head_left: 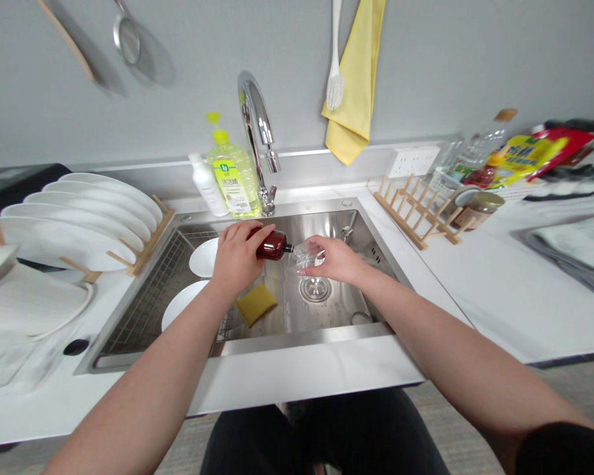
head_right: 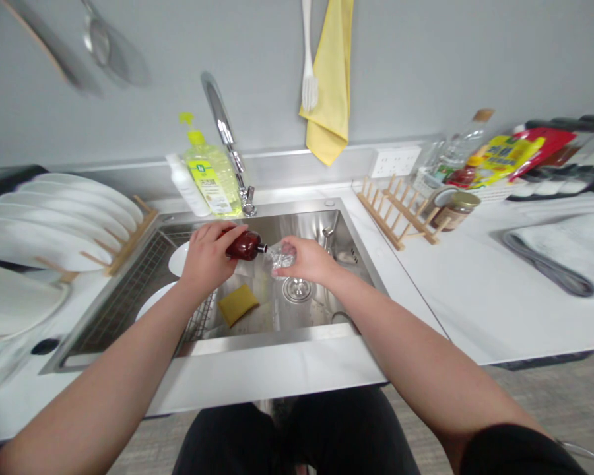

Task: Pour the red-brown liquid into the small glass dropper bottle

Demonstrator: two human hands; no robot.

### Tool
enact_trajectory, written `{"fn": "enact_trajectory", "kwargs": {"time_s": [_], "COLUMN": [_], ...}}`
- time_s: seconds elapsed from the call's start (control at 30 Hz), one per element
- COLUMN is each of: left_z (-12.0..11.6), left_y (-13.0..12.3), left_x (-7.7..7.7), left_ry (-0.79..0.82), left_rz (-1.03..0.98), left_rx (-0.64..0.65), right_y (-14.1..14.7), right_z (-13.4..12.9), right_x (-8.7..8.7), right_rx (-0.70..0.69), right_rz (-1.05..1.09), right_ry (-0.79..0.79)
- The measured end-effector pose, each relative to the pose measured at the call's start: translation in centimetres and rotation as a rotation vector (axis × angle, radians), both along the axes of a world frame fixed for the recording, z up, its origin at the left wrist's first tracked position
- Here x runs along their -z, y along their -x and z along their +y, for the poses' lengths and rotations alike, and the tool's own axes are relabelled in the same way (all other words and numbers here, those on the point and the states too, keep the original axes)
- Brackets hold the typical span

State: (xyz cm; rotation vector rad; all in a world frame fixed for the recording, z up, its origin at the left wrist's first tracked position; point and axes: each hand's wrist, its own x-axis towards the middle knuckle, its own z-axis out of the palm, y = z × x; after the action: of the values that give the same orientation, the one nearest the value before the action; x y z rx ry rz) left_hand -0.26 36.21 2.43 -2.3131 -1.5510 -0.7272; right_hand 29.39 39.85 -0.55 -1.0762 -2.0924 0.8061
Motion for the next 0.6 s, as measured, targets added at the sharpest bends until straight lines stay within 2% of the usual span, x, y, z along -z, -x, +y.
{"fn": "enact_trajectory", "kwargs": {"time_s": [0.6], "left_z": [-0.07], "left_y": [-0.12], "left_x": [-0.06], "left_ry": [-0.014], "left_rz": [0.009], "left_rx": [-0.003], "right_y": [0.02], "right_z": [0.02], "right_x": [0.27], "right_rx": [0.024], "right_rz": [-0.021], "right_ry": [-0.012]}}
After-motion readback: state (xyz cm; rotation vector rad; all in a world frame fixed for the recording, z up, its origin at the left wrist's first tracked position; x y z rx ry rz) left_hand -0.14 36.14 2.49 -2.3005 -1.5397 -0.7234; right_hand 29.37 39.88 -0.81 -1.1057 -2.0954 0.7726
